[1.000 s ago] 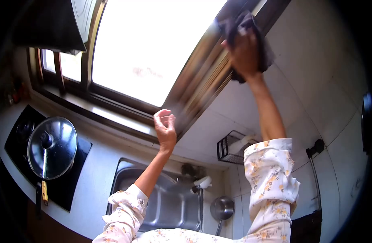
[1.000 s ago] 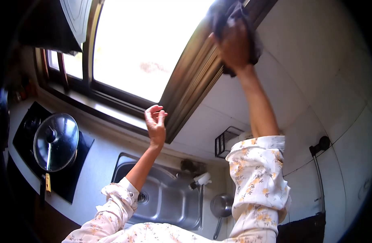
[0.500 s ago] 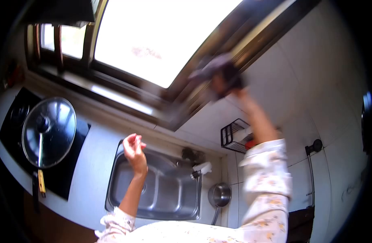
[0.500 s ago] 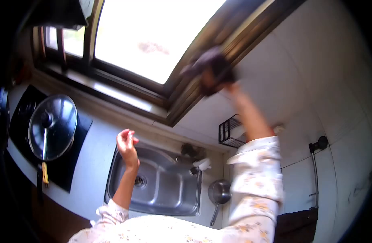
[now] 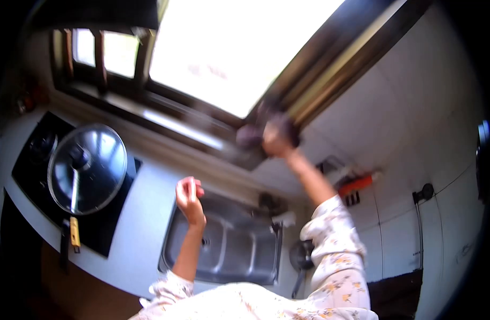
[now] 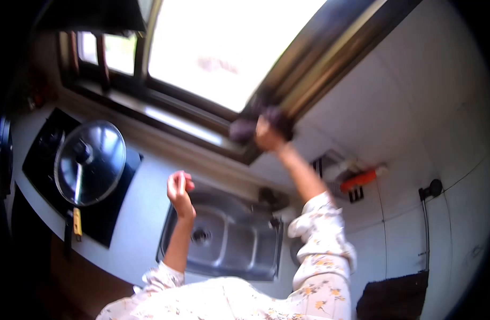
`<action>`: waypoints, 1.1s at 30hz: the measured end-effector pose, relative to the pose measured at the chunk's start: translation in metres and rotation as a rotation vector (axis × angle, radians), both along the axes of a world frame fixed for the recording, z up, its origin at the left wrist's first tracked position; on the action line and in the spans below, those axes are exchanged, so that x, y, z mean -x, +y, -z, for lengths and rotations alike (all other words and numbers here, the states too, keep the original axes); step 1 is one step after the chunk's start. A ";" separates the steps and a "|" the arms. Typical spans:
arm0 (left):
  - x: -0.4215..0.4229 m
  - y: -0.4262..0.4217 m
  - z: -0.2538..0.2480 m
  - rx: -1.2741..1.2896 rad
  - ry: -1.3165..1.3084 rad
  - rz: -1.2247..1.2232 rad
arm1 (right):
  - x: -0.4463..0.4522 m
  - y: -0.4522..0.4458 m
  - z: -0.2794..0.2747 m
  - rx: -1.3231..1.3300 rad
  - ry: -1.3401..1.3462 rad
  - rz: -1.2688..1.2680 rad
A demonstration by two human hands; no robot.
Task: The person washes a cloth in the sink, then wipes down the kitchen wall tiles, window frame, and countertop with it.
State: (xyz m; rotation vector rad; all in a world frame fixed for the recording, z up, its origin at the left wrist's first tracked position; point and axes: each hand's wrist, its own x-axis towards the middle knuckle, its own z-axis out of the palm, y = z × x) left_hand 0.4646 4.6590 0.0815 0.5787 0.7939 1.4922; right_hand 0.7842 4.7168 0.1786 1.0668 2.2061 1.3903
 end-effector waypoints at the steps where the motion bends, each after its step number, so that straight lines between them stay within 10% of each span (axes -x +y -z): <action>1: 0.004 -0.001 0.004 -0.002 -0.020 -0.012 | 0.024 -0.008 0.018 0.099 0.069 0.082; 3: 0.006 -0.003 0.011 -0.020 -0.070 0.011 | 0.039 -0.015 0.081 0.162 0.348 0.042; 4: 0.007 -0.004 0.014 -0.070 -0.094 0.045 | 0.062 -0.017 0.087 0.350 0.745 0.418; 7: 0.017 -0.001 -0.001 -0.166 -0.055 0.022 | 0.112 -0.038 0.110 0.817 3.025 0.104; 8: 0.024 0.000 -0.005 -0.249 -0.011 0.005 | 0.134 -0.057 0.094 0.869 3.120 -0.109; 14: 0.072 -0.018 -0.062 -0.415 0.159 0.439 | 0.197 -0.109 -0.002 0.957 3.063 -0.621; 20: 0.057 -0.050 -0.096 -0.556 0.434 -0.120 | 0.199 -0.123 -0.089 1.294 2.937 -0.514; 26: -0.030 -0.046 -0.099 -0.560 -0.556 0.428 | 0.229 -0.138 -0.149 0.725 0.977 0.109; 30: -0.046 -0.038 -0.138 -0.654 -0.681 0.703 | 0.150 -0.138 -0.190 0.830 1.534 -0.121; 33: -0.093 0.020 -0.136 -0.646 -0.652 0.672 | 0.089 -0.131 -0.205 -0.189 1.551 -0.009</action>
